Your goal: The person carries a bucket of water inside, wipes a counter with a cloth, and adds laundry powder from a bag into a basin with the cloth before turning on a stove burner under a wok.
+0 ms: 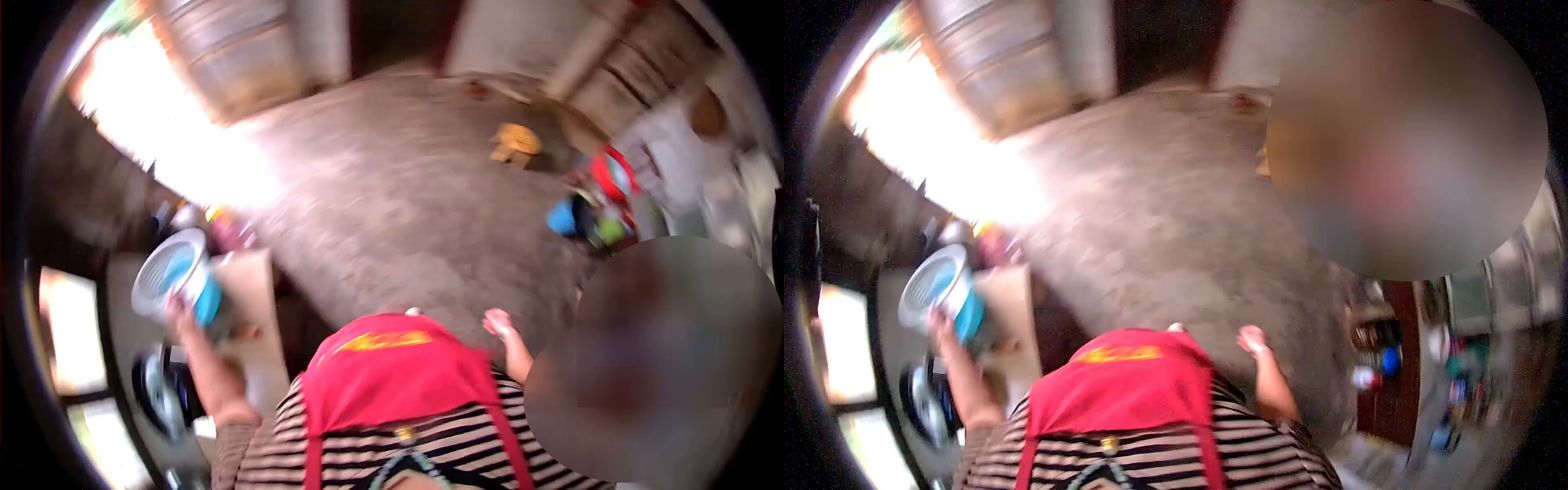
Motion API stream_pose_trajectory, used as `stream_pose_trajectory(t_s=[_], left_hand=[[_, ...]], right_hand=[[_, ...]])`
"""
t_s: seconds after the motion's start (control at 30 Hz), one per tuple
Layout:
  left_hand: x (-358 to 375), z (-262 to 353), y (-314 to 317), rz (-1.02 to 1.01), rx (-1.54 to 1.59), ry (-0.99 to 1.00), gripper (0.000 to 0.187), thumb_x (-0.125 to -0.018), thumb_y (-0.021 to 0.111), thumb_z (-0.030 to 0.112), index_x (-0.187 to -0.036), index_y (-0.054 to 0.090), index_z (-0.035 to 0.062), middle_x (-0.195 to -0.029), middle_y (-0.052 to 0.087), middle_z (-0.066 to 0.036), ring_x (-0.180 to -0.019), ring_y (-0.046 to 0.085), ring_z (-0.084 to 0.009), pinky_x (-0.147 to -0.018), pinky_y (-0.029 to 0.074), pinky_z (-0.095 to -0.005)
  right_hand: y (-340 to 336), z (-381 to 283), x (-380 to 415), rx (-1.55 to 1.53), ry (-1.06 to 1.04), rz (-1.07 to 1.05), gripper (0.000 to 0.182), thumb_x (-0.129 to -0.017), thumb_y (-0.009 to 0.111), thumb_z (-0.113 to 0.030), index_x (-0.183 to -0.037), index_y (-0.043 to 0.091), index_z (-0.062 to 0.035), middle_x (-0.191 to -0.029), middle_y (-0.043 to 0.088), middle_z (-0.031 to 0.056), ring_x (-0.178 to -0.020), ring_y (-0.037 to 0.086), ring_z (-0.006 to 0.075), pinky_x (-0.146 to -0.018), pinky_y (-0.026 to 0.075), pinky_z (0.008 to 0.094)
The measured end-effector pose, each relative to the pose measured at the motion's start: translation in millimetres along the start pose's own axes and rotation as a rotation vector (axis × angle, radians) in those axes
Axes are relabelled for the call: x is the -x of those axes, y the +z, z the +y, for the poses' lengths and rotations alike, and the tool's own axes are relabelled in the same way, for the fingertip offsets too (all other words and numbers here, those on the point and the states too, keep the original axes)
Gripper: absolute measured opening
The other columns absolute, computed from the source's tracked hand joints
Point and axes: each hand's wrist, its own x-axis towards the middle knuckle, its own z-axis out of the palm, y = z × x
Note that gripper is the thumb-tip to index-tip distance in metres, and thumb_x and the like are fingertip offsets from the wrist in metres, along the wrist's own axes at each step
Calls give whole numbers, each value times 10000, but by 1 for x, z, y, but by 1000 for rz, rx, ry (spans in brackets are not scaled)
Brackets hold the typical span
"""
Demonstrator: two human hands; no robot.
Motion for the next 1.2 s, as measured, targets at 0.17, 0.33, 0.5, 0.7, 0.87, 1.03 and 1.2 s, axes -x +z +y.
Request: stream_pose_trajectory(t_s=[0.17,0.33,0.5,0.7,0.87,1.03,1.2], left_hand=[[-26,35,76,90,943,-418,229,-863,487,240,-1024,558,94,-839,604,-4,-778,559,-137,-772,432,-334],[8,192,233,-121,853,-787,232,-754,595,306,-586,459,221,-487,352,55,-502,390,-92,-582,391,-345],[42,225,346,-469,738,-967,178,-718,578,278,-601,465,205,-504,386,73,-526,405,-95,-713,355,-431],[83,275,469,-658,680,-970,100,-716,609,280,-733,541,209,-646,495,76,-663,500,-95,-730,415,-428],[101,343,557,-847,532,-937,101,-740,609,268,-816,570,215,-672,489,78,-690,494,-90,-718,425,-401],[120,398,630,-982,446,-867,114,-758,605,311,-795,575,208,-651,481,76,-670,498,-87,-729,442,-425],[141,456,696,-1082,395,-815,135,-770,610,292,-827,554,183,-669,469,47,-674,490,-119,-726,448,-414]], right_hand=[[-8,-46,4,191,-96,-50,131,-831,542,-206,-865,567,-81,-704,600,30,-551,569,102,-443,442,230],[-49,25,-33,173,12,7,118,-820,524,-174,-762,579,-87,-656,592,25,-525,557,113,-414,420,253],[-143,177,-113,1557,-575,-479,106,-679,559,-166,-588,592,-123,-595,581,75,-475,529,240,-424,416,381],[-185,171,-22,247,109,73,151,-751,554,-210,-656,591,-99,-586,560,64,-462,492,197,-416,385,342],[-197,127,-21,-121,-45,191,199,-811,549,-247,-712,590,-78,-578,542,55,-452,461,161,-409,360,310],[-183,-8,5,-92,-261,305,186,-831,566,-256,-795,594,-76,-587,567,30,-507,531,97,-491,460,268],[-169,-136,-11,206,-519,470,274,-752,609,-245,-965,581,-76,-828,637,81,-754,613,238,-675,484,344]])
